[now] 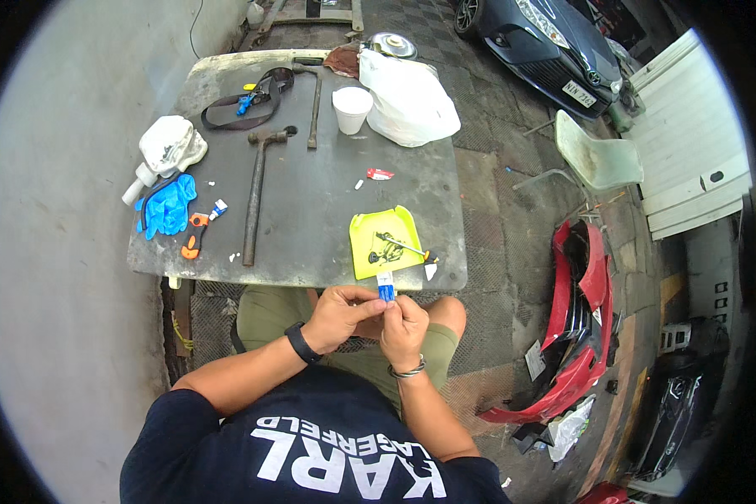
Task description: The person sits at a workbench and applies a substance from a small tube onto a screwdriver. They then use the screwdriver to spread the substance onto a white plastic car part, likely a headlight housing, while holding it in their left hand.
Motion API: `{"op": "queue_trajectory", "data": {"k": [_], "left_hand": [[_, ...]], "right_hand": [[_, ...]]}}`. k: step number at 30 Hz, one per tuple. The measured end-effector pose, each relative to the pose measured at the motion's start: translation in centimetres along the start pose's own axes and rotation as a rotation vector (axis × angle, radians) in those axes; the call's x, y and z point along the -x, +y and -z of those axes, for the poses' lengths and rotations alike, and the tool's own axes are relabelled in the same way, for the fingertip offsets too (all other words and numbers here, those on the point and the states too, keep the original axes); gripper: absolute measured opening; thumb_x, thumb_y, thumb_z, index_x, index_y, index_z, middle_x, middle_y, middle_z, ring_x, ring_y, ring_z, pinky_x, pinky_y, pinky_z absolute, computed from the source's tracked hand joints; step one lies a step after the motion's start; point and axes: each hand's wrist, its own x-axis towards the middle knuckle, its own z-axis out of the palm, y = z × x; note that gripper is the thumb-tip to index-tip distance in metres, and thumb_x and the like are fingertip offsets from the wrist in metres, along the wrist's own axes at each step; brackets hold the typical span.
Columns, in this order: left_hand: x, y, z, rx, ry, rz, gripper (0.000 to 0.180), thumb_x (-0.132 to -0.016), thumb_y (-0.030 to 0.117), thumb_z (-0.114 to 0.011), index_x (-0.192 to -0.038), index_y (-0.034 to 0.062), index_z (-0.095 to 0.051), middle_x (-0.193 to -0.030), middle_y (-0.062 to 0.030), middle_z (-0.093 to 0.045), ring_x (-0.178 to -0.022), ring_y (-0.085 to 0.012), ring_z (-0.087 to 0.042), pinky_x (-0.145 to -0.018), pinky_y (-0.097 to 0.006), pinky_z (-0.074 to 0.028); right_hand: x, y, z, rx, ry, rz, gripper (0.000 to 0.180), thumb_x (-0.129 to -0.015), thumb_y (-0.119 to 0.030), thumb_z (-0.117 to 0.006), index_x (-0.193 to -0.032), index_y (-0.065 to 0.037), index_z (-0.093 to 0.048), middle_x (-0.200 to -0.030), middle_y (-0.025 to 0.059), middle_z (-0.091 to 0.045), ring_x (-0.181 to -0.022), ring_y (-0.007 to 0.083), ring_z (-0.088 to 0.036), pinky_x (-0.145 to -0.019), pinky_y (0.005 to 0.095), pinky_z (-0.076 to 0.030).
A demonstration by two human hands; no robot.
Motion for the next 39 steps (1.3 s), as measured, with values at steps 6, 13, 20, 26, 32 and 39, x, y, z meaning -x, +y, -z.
{"op": "queue_trajectory", "data": {"k": [6,13,20,26,32,39], "left_hand": [[-0.8,0.7,1.0,-0.072,-0.002,-0.185,0.009,-0.097,0.004,-0.075,-0.104,-0.0007,-0.077,-0.095,-0.0038,-0.073,-0.086,-0.0149,-0.071,-0.08,-0.03,-0.059],[-1.2,1.1,1.8,-0.188,0.119,-0.252,0.023,-0.091,0.013,-0.085,-0.091,0.0052,-0.063,-0.08,0.0017,-0.067,-0.073,-0.0044,-0.062,-0.062,-0.023,-0.051],[-1.3,-0.3,2.4,-0.252,0.103,-0.227,0.025,-0.091,0.012,-0.084,-0.091,0.0071,-0.059,-0.078,0.0053,-0.06,-0.066,-0.0016,-0.052,-0.057,-0.021,-0.043],[0.0,1.0,1.8,-0.132,0.111,-0.194,0.021,-0.094,0.01,-0.078,-0.101,0.005,-0.058,-0.086,0.0014,-0.061,-0.075,-0.0035,-0.054,-0.065,-0.022,-0.047],[-1.3,2.5,3.9,-0.372,0.169,-0.34,0.023,-0.095,0.006,-0.075,-0.111,0.0031,-0.058,-0.094,0.0024,-0.059,-0.082,-0.0036,-0.055,-0.071,-0.022,-0.048],[-4.1,2.3,4.7,-0.402,0.176,-0.409,0.024,-0.095,0.01,-0.075,-0.111,0.0012,-0.059,-0.092,0.0005,-0.062,-0.082,-0.0045,-0.057,-0.071,-0.023,-0.051]], "right_hand": [[-1.5,-1.5,-0.1,-0.153,-0.144,-0.248,0.023,-0.109,-0.015,-0.056,-0.098,0.003,-0.067,-0.075,0.0029,-0.068,-0.063,0.0081,-0.062,-0.056,0.0261,-0.055],[-2.4,-0.9,1.0,-0.25,-0.284,-0.364,0.024,-0.11,-0.02,-0.059,-0.102,0.002,-0.067,-0.084,0.0025,-0.071,-0.07,0.0068,-0.064,-0.062,0.0254,-0.056],[-2.3,-0.1,0.3,-0.34,-0.186,-0.384,0.023,-0.109,-0.019,-0.06,-0.097,-0.001,-0.067,-0.078,-0.0015,-0.065,-0.063,0.0038,-0.053,-0.055,0.0227,-0.042],[-2.8,2.3,1.6,-0.553,-0.068,-0.485,0.018,-0.108,-0.016,-0.06,-0.097,-0.003,-0.065,-0.073,-0.0007,-0.061,-0.06,0.0058,-0.05,-0.054,0.0228,-0.038],[-4.6,-0.5,1.1,-0.573,-0.079,-0.62,0.014,-0.109,-0.018,-0.059,-0.108,-0.004,-0.061,-0.079,0.0019,-0.06,-0.061,0.0108,-0.051,-0.057,0.026,-0.041],[-6.4,-0.2,2.4,-0.767,-0.305,-0.745,0.017,-0.112,-0.023,-0.054,-0.113,-0.006,-0.056,-0.083,0.0007,-0.049,-0.067,0.0112,-0.045,-0.059,0.0254,-0.04]]}}
